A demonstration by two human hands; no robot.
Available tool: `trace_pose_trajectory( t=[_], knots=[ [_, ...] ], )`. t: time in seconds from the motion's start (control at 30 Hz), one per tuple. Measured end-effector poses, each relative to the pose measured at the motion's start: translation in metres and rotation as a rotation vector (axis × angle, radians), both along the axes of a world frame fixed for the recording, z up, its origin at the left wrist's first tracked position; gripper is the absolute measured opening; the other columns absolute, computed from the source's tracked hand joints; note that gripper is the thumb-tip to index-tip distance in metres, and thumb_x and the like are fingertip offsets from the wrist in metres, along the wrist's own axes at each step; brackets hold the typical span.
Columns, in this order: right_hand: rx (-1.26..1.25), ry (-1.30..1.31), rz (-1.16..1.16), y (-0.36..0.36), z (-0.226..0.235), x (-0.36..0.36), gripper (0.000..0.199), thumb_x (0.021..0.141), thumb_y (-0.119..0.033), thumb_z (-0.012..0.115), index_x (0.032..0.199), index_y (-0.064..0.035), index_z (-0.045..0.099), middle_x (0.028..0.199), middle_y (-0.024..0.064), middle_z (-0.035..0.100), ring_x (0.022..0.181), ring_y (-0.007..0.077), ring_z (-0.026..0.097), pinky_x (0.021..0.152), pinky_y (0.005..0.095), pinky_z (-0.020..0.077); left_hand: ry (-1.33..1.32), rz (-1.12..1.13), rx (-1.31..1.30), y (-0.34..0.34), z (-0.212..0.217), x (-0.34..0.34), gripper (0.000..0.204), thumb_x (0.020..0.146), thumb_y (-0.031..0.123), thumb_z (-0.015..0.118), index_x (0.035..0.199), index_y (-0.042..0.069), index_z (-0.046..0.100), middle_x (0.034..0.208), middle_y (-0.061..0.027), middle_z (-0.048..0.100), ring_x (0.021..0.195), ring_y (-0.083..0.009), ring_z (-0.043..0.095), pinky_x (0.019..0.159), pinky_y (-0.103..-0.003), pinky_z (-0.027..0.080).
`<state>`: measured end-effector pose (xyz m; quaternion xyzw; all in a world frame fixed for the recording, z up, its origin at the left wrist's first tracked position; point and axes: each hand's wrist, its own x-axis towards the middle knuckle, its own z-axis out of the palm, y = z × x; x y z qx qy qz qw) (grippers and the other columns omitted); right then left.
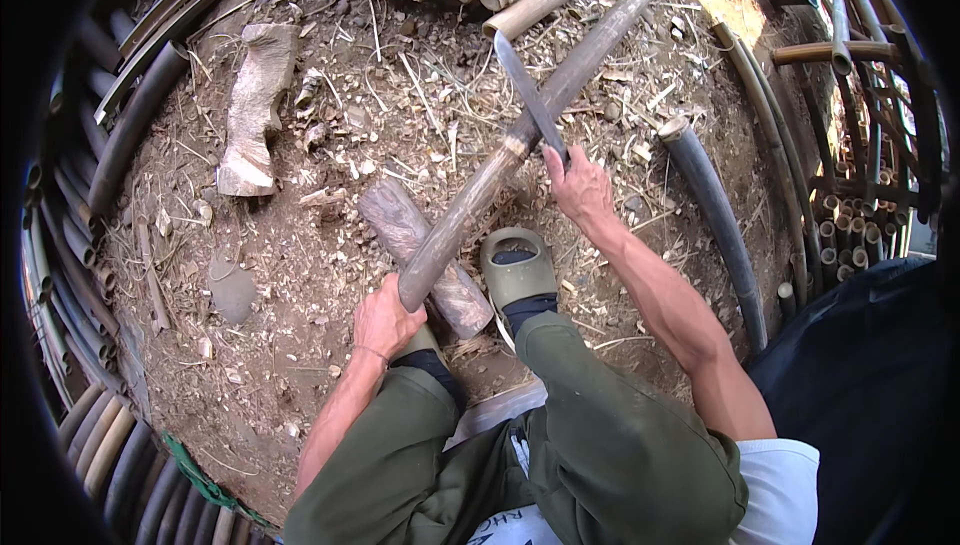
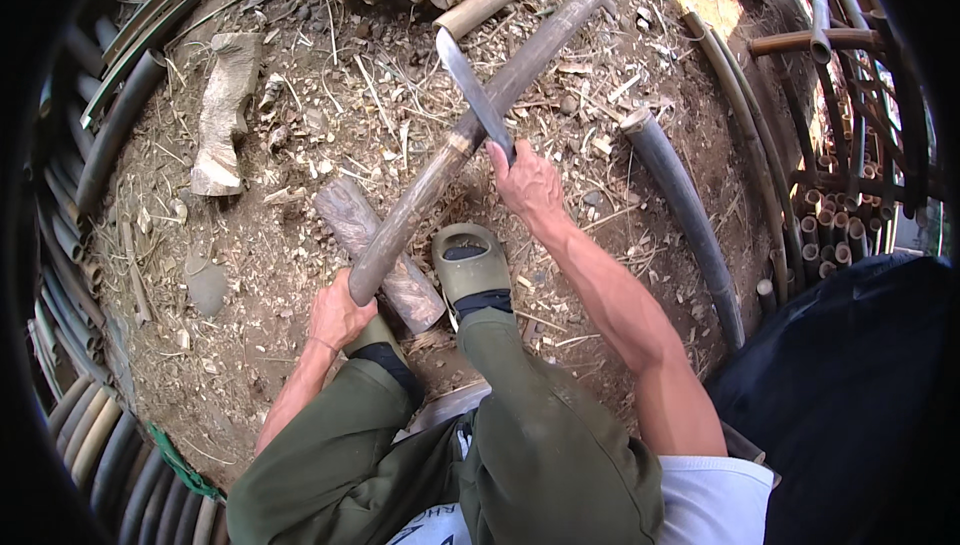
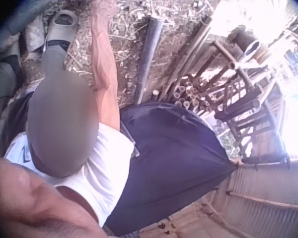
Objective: The person uses a large knife to shave and smooth the outer layer of a bamboo pole, rotating the pole and removing knots by hand.
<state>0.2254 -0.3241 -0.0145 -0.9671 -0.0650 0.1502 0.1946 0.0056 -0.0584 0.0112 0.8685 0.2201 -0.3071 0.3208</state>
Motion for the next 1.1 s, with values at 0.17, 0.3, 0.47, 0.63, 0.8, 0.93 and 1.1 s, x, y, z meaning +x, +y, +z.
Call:
trace_pose_trajectory(
  t=[0.17, 0.3, 0.47, 0.63, 0.8, 0.93, 1.1],
  knots=[
    [-0.086, -0.033, 0.6, -0.006, 0.006, -0.028, 0.053, 0.098, -0.059, 0.05, 0.09, -0.0067, 0.056, 0.063, 0.0071, 0.06, 0.047, 0.0188, 0.053, 0.044, 0.0374, 0.0472, 0.001, 0.015, -0.074, 0.004, -0.003, 0.003, 0.053, 0.072, 0.03, 0.069, 0.116, 0.003, 0.061, 0.094, -0.0298, 0.069, 0.091, -0.0471, 0.066, 0.084, -0.051, 0.052],
    [-0.011, 0.103, 0.049, -0.008, -0.002, 0.002, 0.049, 0.099, -0.054, 0.052, 0.089, -0.0063, 0.057, 0.056, 0.0071, 0.056, 0.043, 0.0185, 0.051, 0.039, 0.0329, 0.0437, 0.0, 0.037, -0.166, 0.009, -0.009, 0.012, 0.055, 0.07, 0.032, 0.07, 0.115, 0.002, 0.063, 0.096, -0.0278, 0.07, 0.092, -0.0461, 0.067, 0.084, -0.049, 0.052],
    [-0.16, 0.053, 0.595, -0.007, 0.002, -0.02, 0.053, 0.098, -0.061, 0.047, 0.09, -0.0096, 0.056, 0.062, 0.0065, 0.06, 0.046, 0.0166, 0.053, 0.041, 0.0373, 0.0465, -0.025, 0.039, -0.351, 0.022, -0.019, 0.001, 0.058, 0.068, 0.032, 0.074, 0.114, -0.001, 0.063, 0.096, -0.0251, 0.07, 0.092, -0.0383, 0.069, 0.083, -0.044, 0.053],
    [0.031, 0.061, 0.378, 0.0, 0.002, -0.016, 0.054, 0.097, -0.061, 0.048, 0.09, -0.0077, 0.057, 0.063, 0.0098, 0.062, 0.046, 0.0229, 0.057, 0.042, 0.0396, 0.0488, 0.0, 0.065, -0.389, 0.023, -0.023, 0.005, 0.058, 0.069, 0.028, 0.08, 0.114, -0.003, 0.062, 0.101, -0.022, 0.07, 0.094, -0.033, 0.069, 0.085, -0.042, 0.053],
    [-0.057, 0.126, 0.016, -0.018, -0.016, -0.006, 0.059, 0.095, -0.065, 0.048, 0.093, -0.0074, 0.058, 0.07, 0.0116, 0.066, 0.053, 0.029, 0.062, 0.046, 0.0422, 0.0494, -0.336, 0.015, 0.163, -0.02, 0.001, -0.018, 0.066, 0.072, 0.026, 0.08, 0.125, 0.002, 0.051, 0.096, -0.0241, 0.068, 0.095, -0.0436, 0.066, 0.081, -0.05, 0.052],
    [-0.084, 0.194, 0.488, 0.0, 0.015, -0.016, 0.052, 0.098, -0.058, 0.049, 0.091, -0.0075, 0.057, 0.061, 0.0081, 0.06, 0.047, 0.0213, 0.055, 0.043, 0.0394, 0.0467, -0.148, 0.016, 0.177, -0.013, -0.008, -0.017, 0.055, 0.074, 0.023, 0.076, 0.12, 0.006, 0.052, 0.097, -0.0247, 0.068, 0.087, -0.0463, 0.066, 0.078, -0.053, 0.052],
    [0.003, 0.114, -0.068, -0.012, -0.005, 0.004, 0.052, 0.1, -0.057, 0.046, 0.09, -0.0068, 0.056, 0.057, 0.005, 0.057, 0.045, 0.016, 0.052, 0.039, 0.0351, 0.0442, -0.087, -0.031, 0.115, -0.01, -0.006, -0.016, 0.052, 0.072, 0.022, 0.076, 0.114, 0.003, 0.053, 0.099, -0.0258, 0.068, 0.086, -0.046, 0.067, 0.076, -0.054, 0.053]
  ],
)
